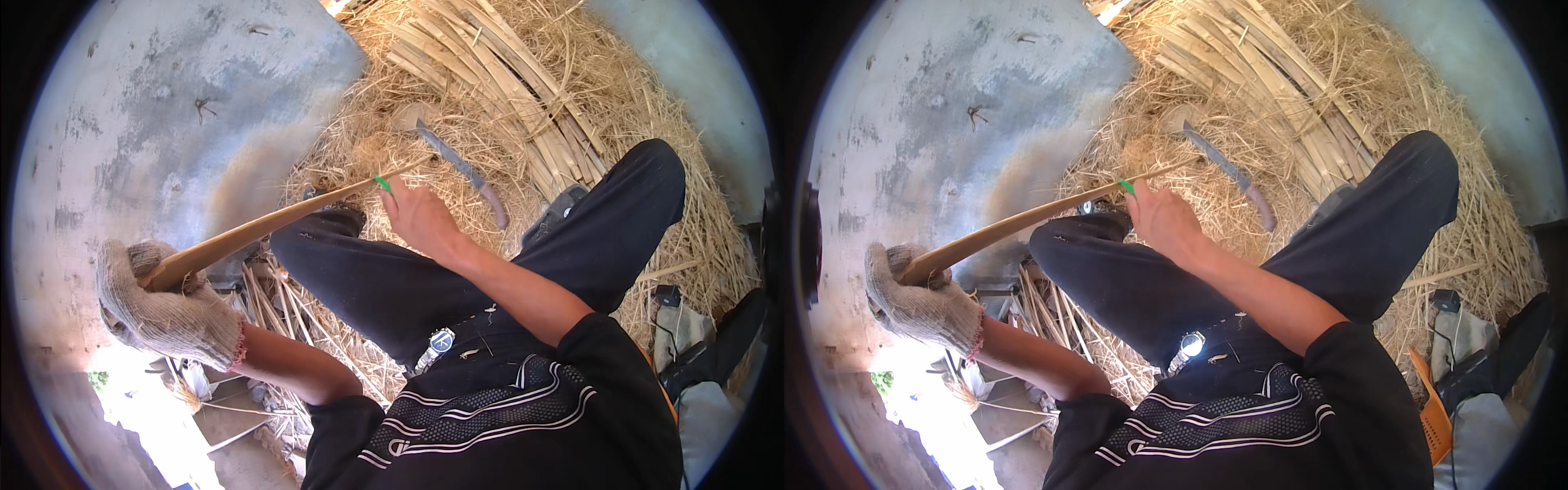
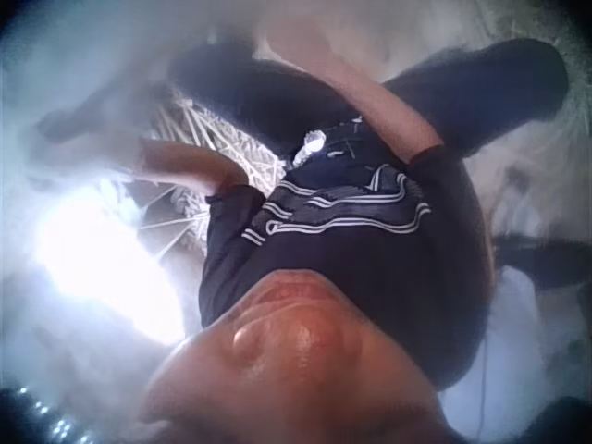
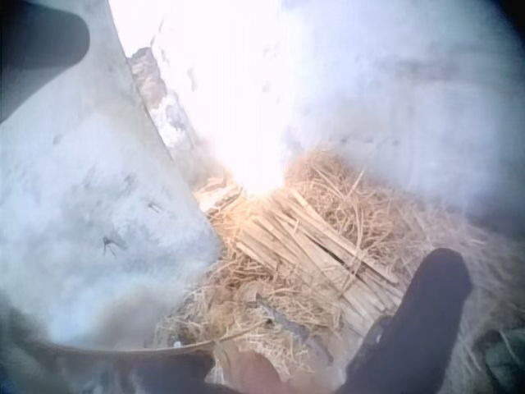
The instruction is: The person sits cross-legged on a straw-covered floor and uses a green utility knife to split a long bamboo stalk into thin strips. They hold the stalk with a gloved left hand and carefully shave the length of the stalk, then switch to a curved blade to further separate the strips.
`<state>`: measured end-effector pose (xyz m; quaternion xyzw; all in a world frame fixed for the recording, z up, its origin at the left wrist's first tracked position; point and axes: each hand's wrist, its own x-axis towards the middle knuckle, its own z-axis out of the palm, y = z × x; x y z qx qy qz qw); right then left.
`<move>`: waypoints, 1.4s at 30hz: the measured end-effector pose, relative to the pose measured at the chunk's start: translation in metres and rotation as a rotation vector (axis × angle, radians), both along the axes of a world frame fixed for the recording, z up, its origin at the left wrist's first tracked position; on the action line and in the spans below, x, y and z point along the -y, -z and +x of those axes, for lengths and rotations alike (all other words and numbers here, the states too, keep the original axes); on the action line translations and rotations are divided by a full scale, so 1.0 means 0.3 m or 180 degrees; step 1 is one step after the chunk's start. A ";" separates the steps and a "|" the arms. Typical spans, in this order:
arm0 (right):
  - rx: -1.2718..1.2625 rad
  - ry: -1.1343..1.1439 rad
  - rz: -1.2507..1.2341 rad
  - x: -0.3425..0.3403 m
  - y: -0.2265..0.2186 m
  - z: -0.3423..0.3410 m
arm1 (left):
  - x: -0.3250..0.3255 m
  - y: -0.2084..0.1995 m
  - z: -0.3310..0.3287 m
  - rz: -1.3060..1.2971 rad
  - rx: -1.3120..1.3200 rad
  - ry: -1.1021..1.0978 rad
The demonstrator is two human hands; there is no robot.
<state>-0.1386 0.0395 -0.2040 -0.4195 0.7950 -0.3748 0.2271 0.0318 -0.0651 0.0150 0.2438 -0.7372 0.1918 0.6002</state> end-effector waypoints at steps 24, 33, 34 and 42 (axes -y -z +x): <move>-0.1053 0.1107 0.1833 0.247 0.512 -0.285 | -0.043 -0.132 -0.300 0.2052 -0.1945 0.1008; -0.0372 0.1450 0.1065 -0.015 0.651 -0.341 | 0.200 -0.157 -0.384 0.2025 -0.1389 0.1261; -0.0044 0.1465 0.0860 -0.021 0.539 -0.328 | 0.282 -0.162 -0.394 0.2142 -0.1182 0.1343; 0.0291 0.0371 -0.0211 0.200 0.306 -0.261 | 0.297 -0.237 -0.494 0.1357 -0.0714 0.1996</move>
